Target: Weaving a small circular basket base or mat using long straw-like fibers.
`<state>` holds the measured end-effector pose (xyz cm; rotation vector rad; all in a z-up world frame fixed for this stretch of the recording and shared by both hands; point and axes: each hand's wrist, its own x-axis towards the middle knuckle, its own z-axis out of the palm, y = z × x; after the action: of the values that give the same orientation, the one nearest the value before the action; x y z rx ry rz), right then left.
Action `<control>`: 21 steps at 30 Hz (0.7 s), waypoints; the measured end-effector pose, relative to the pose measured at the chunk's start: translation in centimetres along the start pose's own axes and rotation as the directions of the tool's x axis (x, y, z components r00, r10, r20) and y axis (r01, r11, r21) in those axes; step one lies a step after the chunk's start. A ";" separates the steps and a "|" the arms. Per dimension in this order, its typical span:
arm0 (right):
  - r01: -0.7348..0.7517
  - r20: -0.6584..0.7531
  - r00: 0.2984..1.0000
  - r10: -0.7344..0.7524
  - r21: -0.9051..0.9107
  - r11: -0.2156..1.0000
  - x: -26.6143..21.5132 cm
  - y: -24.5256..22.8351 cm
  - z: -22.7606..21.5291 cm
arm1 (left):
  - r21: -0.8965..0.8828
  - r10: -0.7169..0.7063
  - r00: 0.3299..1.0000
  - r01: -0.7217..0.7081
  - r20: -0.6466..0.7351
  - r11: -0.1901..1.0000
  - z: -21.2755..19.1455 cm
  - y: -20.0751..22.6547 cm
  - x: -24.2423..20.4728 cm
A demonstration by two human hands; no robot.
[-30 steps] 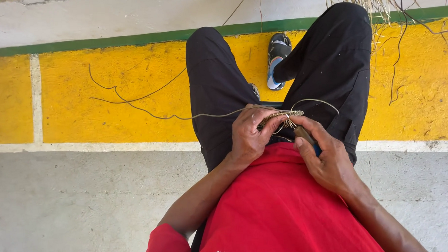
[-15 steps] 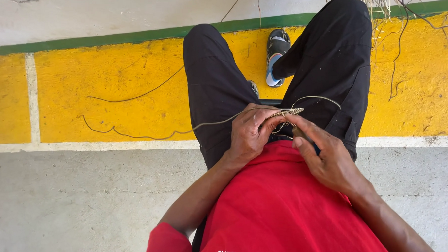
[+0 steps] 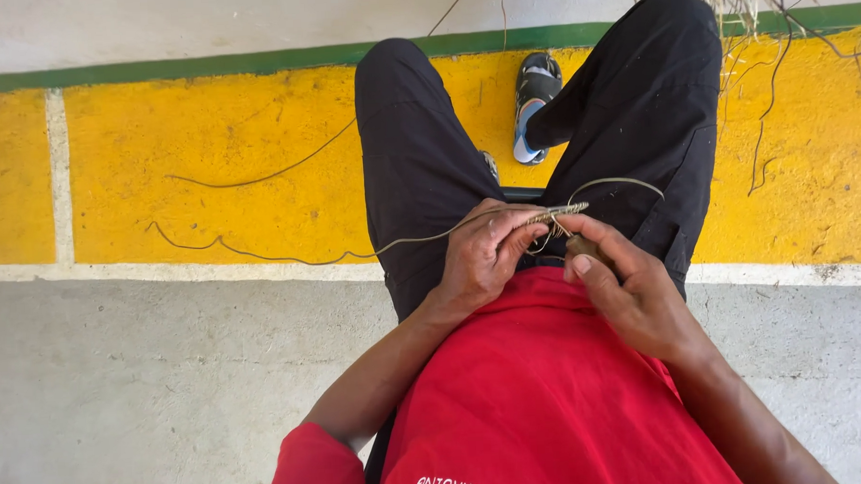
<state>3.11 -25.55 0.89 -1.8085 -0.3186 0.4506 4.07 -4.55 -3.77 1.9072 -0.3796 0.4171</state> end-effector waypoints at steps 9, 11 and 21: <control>-0.103 -0.071 0.994 0.084 -0.336 0.936 -0.5 -2.2 0.3 | 0.059 -0.026 1.000 0.026 0.002 0.998 0.2 0.4 -0.3; -0.095 -0.082 0.994 0.069 -0.374 0.922 -0.8 -2.7 0.4 | 0.063 -0.023 1.000 0.022 0.021 0.998 0.3 0.4 -0.5; -0.121 -0.029 0.993 0.117 -0.176 0.977 -0.2 -0.3 0.3 | 0.011 -0.046 0.999 0.046 0.016 0.999 0.1 0.4 -0.5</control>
<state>2.81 -25.33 1.13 -2.0122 -0.2449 0.5023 3.47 -4.74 -3.72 1.9265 -0.3445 0.3744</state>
